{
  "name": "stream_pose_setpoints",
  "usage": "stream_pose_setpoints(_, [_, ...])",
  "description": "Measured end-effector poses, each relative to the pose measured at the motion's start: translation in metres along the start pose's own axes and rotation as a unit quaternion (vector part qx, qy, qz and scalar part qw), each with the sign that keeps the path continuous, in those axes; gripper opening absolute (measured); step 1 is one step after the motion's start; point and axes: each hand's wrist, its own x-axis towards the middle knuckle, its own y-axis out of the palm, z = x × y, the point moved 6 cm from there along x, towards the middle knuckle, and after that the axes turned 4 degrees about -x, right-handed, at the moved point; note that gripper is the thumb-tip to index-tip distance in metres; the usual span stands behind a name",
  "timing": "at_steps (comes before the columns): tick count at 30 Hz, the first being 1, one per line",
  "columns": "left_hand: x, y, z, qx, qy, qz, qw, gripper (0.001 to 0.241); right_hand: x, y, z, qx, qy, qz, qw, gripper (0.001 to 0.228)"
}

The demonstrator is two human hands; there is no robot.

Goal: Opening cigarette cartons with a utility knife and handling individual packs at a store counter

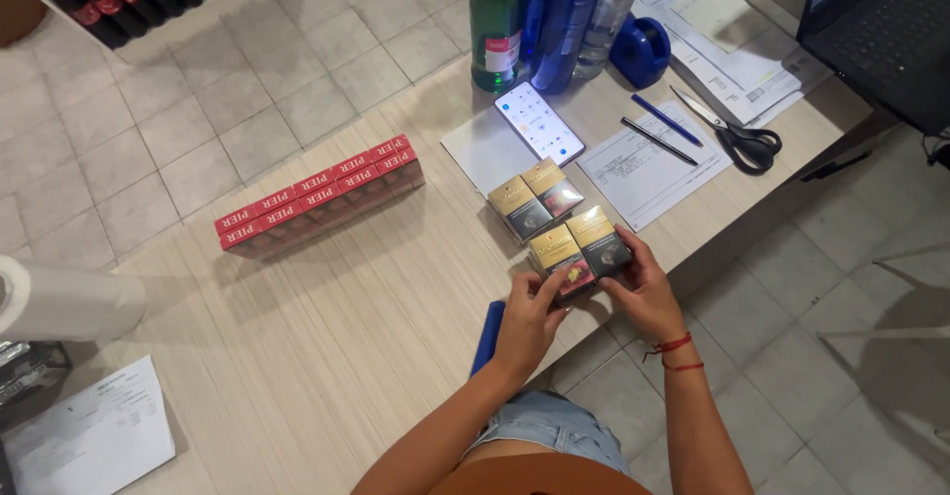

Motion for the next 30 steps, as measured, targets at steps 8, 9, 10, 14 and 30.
stream_pose_setpoints(8, [0.018,-0.008,-0.008,-0.017,0.005,-0.007,1.000,0.062,0.030,-0.013,-0.022,0.004,-0.028,0.039,0.999,0.096])
stream_pose_setpoints(9, [0.019,-0.009,-0.009,-0.013,0.003,-0.003,1.000,0.067,0.034,-0.014,-0.025,-0.012,-0.027,0.043,0.999,0.094])
stream_pose_setpoints(10, [0.019,-0.007,-0.006,-0.014,0.002,-0.002,1.000,0.067,0.035,-0.014,-0.022,-0.012,-0.026,0.044,0.999,0.094])
stream_pose_setpoints(14, [0.016,0.003,0.000,0.044,0.052,-0.020,0.997,0.067,0.042,-0.013,-0.018,-0.090,-0.032,0.050,0.994,0.091])
stream_pose_setpoints(30, [0.021,-0.006,-0.003,-0.022,0.019,-0.025,0.999,0.080,0.041,-0.014,-0.029,-0.234,-0.057,0.039,0.970,0.090])
